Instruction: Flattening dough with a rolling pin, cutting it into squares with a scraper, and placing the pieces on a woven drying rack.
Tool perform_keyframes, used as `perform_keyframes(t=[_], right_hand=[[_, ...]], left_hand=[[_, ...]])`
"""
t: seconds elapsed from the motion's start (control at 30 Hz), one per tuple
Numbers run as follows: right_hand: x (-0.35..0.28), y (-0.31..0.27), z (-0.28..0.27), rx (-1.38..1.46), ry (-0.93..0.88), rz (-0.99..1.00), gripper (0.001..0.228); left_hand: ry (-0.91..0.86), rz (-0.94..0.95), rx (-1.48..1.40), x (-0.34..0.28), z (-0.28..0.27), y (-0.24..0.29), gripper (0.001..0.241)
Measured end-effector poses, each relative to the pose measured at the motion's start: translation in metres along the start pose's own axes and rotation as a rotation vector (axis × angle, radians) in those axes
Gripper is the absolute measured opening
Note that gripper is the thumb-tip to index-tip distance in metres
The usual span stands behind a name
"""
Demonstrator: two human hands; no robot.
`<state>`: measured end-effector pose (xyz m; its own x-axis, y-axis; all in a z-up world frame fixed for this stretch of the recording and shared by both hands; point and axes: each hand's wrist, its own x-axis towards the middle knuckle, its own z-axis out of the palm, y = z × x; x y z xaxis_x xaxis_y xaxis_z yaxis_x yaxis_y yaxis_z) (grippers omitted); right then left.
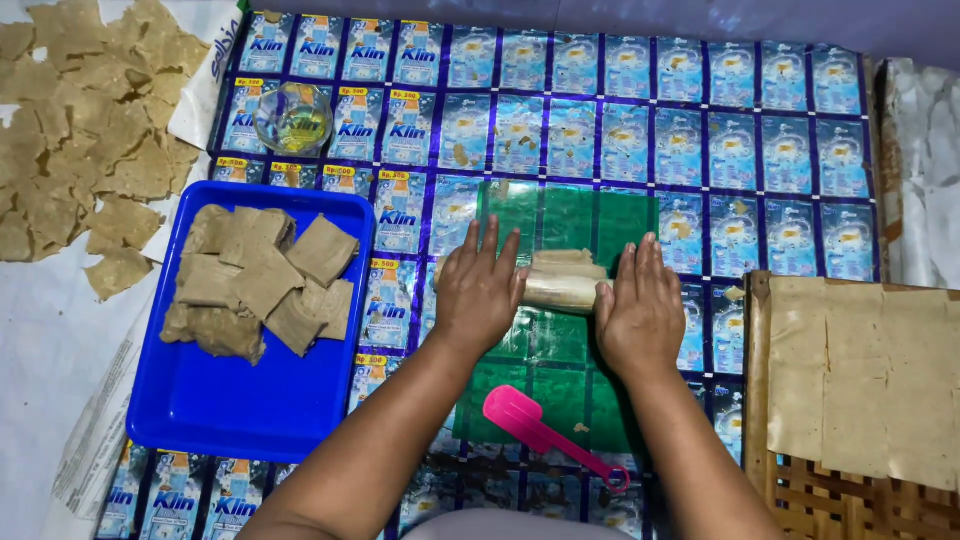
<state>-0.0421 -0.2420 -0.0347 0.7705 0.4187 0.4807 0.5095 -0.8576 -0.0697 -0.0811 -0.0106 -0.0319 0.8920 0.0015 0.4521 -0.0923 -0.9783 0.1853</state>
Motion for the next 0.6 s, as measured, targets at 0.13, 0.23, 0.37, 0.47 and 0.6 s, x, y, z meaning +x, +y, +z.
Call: perform_keyframes(t=[0.13,0.23,0.37,0.47,0.6], right_hand=[[0.028,0.02,0.029,-0.097,-0.028,0.038,0.051],[0.061,0.033,0.035,0.025,-0.382,0.212,0.059],[0.105,0.036,0.026,0.094,-0.571,0.333,0.063],[0.106,0.03,0.022,0.087,-0.598,0.329,0.064],[0.088,0.02,0.009,0.107,-0.544,0.268,0.059]], left_hand=[[0.063,-0.027,0.059,0.042,0.013,-0.005,0.045],[-0.475,-0.211,-0.1,0.079,0.005,-0.006,0.056],[-0.569,-0.286,-0.079,0.109,0.008,-0.012,0.062],[-0.588,-0.31,-0.066,0.103,0.001,-0.008,0.062],[-0.561,-0.269,-0.035,0.081,-0.014,0.001,0.062]])
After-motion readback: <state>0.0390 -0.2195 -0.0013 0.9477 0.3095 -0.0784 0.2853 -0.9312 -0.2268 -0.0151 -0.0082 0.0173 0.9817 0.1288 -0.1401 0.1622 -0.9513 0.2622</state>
